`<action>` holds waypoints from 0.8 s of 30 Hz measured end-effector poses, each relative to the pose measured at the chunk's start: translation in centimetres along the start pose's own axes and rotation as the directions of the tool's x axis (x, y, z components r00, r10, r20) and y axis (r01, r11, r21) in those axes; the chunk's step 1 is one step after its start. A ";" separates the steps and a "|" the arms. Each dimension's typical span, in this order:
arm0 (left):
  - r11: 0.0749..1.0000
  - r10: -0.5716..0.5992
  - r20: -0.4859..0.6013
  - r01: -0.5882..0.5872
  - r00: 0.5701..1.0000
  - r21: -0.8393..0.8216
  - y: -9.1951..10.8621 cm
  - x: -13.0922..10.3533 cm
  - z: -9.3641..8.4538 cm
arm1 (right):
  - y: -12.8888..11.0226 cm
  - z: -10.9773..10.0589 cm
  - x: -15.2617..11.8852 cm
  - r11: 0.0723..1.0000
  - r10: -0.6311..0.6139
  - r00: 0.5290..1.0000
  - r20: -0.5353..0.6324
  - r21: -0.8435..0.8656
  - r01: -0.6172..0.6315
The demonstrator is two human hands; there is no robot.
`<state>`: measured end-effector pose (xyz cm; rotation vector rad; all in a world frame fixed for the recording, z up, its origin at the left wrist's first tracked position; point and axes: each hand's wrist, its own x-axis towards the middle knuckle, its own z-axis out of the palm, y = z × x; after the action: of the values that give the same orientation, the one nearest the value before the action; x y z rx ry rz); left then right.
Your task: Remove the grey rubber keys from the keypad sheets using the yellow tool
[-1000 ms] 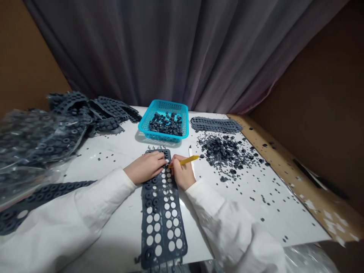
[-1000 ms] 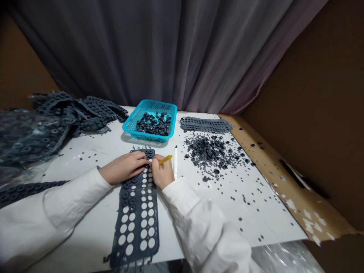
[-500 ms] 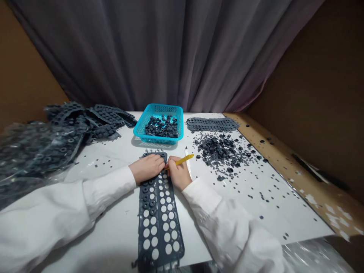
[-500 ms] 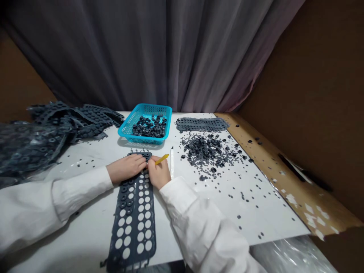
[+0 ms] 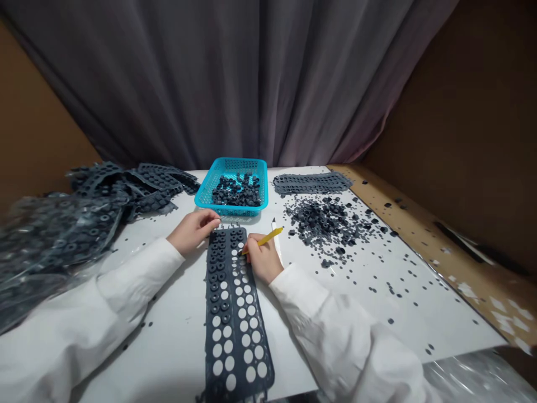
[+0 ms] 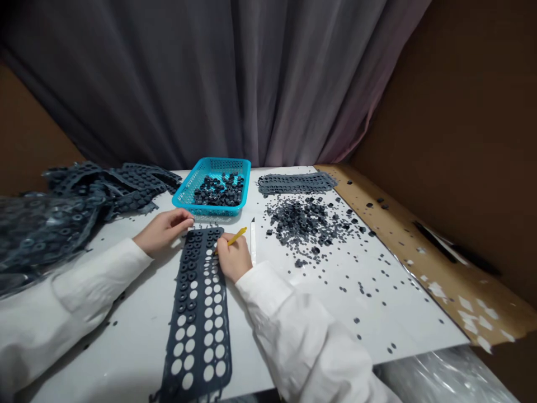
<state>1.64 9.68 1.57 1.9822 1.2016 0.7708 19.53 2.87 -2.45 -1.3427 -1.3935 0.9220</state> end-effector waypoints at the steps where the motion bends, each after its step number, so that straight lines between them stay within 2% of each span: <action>1: 0.987 -0.074 0.035 0.078 0.997 -0.140 0.0 -0.2 0.0 | 0.1 0.0 0.0 1.000 0.003 1.000 0.003 0.009 -0.003; 3: 0.892 -0.188 0.132 0.226 0.973 -0.393 0.3 -0.9 0.6 | 0.2 0.0 -0.1 1.000 0.004 1.000 0.011 0.023 -0.004; 5: 0.744 -0.254 0.212 0.330 0.944 -0.580 0.8 -1.8 1.3 | 0.3 -0.1 -0.1 1.000 -0.002 1.000 0.018 0.031 0.001; 8: 0.514 -0.310 0.288 0.414 0.906 -0.751 1.8 -2.8 2.2 | 0.2 -0.1 -0.2 0.999 0.004 1.000 0.021 0.042 -0.005; 10: 0.408 -0.326 0.320 0.437 0.890 -0.801 2.4 -3.1 2.3 | 0.1 -0.1 -0.2 0.998 0.026 1.000 0.011 0.054 -0.027; 16: 0.239 -0.270 0.371 0.435 0.889 -0.868 2.4 -3.3 2.3 | 0.3 -0.1 0.0 0.988 0.089 0.996 0.008 0.126 -0.089; 19: 0.154 -0.283 0.408 0.461 0.868 -0.874 1.9 -3.3 2.4 | 0.5 -0.1 0.2 0.976 0.128 0.992 -0.007 0.180 -0.124; 24: 0.086 -0.285 0.463 0.504 0.839 -0.860 1.3 -3.1 2.5 | 0.3 -0.1 0.7 0.953 0.184 0.983 -0.029 0.251 -0.171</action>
<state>3.02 5.82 0.71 0.5221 0.6956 0.7261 19.80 3.60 -2.64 -1.3049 -1.0897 1.1327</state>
